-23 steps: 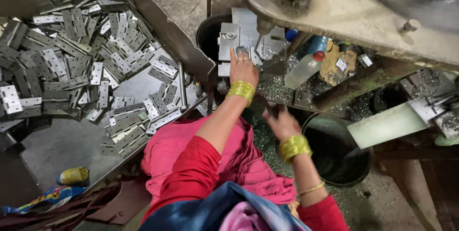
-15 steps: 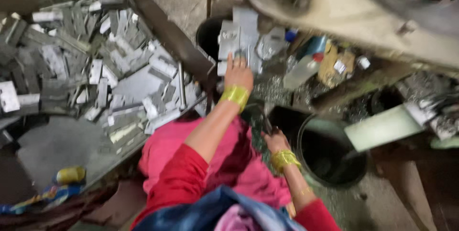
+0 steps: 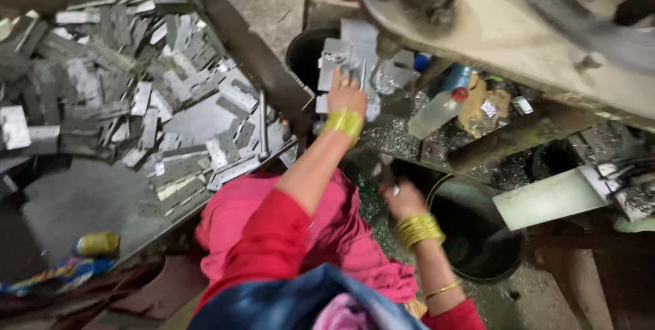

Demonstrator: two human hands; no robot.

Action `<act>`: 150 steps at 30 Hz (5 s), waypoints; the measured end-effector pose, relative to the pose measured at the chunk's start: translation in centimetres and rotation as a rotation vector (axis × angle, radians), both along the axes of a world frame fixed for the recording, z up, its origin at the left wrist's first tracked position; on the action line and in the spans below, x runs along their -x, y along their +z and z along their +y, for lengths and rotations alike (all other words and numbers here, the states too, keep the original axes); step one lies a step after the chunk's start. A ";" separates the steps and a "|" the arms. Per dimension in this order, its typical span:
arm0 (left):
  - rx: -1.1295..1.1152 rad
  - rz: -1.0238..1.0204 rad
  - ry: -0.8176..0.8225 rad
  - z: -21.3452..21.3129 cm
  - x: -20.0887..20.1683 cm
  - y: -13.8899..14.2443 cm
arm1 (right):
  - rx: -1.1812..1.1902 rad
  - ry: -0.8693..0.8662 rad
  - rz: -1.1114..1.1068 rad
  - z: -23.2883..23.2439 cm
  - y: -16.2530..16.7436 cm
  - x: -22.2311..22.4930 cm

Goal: The person repeatedly picks up small metal plates from a bin, places them into a manual punching machine, and pulls a lever to operate the press. The processed plates are then dropped into a collection bin below.

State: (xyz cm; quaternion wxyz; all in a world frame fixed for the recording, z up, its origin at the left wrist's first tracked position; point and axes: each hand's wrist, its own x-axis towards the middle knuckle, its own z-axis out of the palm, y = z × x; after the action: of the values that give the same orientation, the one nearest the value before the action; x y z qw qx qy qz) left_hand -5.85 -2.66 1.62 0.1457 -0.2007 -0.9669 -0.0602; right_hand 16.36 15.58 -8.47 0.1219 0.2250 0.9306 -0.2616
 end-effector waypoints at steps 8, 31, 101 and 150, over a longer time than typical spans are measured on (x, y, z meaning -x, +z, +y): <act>-0.001 0.073 0.094 1.1 -1.1 0.5 | -0.087 -0.064 0.088 -3.3 -1.3 -2.4; -0.733 0.246 -0.164 -13.0 -10.5 -2.7 | -0.313 0.029 0.531 -2.0 7.9 -1.5; 0.165 0.150 0.040 0.9 -7.2 2.7 | -0.086 -0.028 0.106 -4.4 4.0 -3.2; 0.099 -0.116 0.048 1.0 -1.3 5.0 | 0.023 -0.128 0.077 -4.6 3.2 -3.4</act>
State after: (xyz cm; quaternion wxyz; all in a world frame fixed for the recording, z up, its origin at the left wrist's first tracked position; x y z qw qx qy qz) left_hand -4.56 -1.66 6.58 0.0807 -0.1804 -0.9801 -0.0202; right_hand 19.76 11.01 -5.24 0.0719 0.2723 0.9153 -0.2879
